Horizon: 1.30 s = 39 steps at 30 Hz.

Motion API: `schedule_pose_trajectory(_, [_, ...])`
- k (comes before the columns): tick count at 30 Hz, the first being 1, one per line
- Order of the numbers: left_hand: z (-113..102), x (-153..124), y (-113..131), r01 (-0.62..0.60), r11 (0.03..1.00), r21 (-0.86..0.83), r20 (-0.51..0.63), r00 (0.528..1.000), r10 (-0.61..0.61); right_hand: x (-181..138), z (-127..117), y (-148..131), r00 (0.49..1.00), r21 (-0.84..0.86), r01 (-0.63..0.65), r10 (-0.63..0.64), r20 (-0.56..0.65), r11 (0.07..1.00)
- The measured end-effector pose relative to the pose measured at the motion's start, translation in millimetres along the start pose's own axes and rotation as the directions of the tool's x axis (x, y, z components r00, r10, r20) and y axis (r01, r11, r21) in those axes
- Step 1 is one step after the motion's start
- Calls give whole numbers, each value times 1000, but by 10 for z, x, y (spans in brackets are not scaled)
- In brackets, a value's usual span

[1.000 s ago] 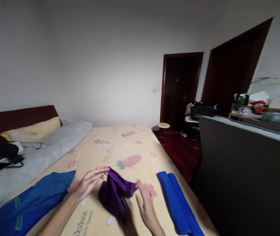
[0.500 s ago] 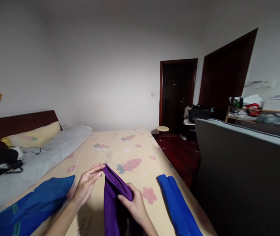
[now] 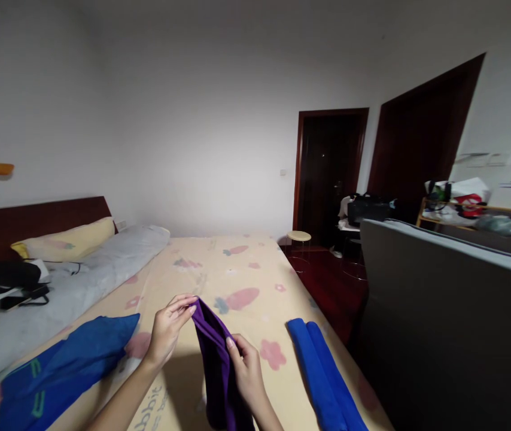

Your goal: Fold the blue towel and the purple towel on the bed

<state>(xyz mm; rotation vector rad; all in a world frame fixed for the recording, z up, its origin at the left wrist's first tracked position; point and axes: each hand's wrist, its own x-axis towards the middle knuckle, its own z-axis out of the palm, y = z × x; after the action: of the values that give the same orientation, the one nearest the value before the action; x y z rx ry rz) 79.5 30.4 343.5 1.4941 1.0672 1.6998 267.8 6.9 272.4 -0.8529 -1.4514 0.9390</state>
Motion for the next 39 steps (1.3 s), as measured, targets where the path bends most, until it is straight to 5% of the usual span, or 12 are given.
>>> schedule_pose_trajectory(6, [-125,2,3,-172,968,184,11,985,173,52,-123,-28,984,-35,7,-13,-179,999])
schedule_pose_trajectory(10, [-178,-35,-218,-508,716,480,307,861,405,42,-133,-194,979,142,-17,46,-199,990])
schedule_pose_trajectory(12, [-190,-44,-403,-565,632,530,374,825,423,4,-116,-305,988,160,-27,51,-143,987])
schedule_pose_trajectory(15, [-186,-24,-666,-497,683,536,314,868,385,-87,-82,-439,1000,83,-25,24,13,996])
schedule_pose_trajectory(18, [-150,24,-830,-264,858,440,182,962,203,-181,-58,-486,984,5,-29,28,179,1000])
schedule_pose_trajectory(21, [-92,73,-908,-56,940,338,68,997,35,-231,-59,-481,967,-66,-33,48,252,997])
schedule_pose_trajectory(26, [-52,114,-874,64,972,224,0,998,-66,-198,-159,-529,991,-160,45,-24,133,986])
schedule_pose_trajectory(32, [-327,163,-548,-8,974,226,-17,1000,12,-23,-569,-312,947,-496,247,-315,-58,832])
schedule_pose_trajectory(35, [-533,132,-394,-205,874,441,120,978,169,98,-815,-143,919,-622,285,-393,-40,729])
schedule_pose_trajectory(39, [-804,112,-339,-496,545,675,406,868,286,248,-1040,-116,887,-719,289,-460,-48,632])
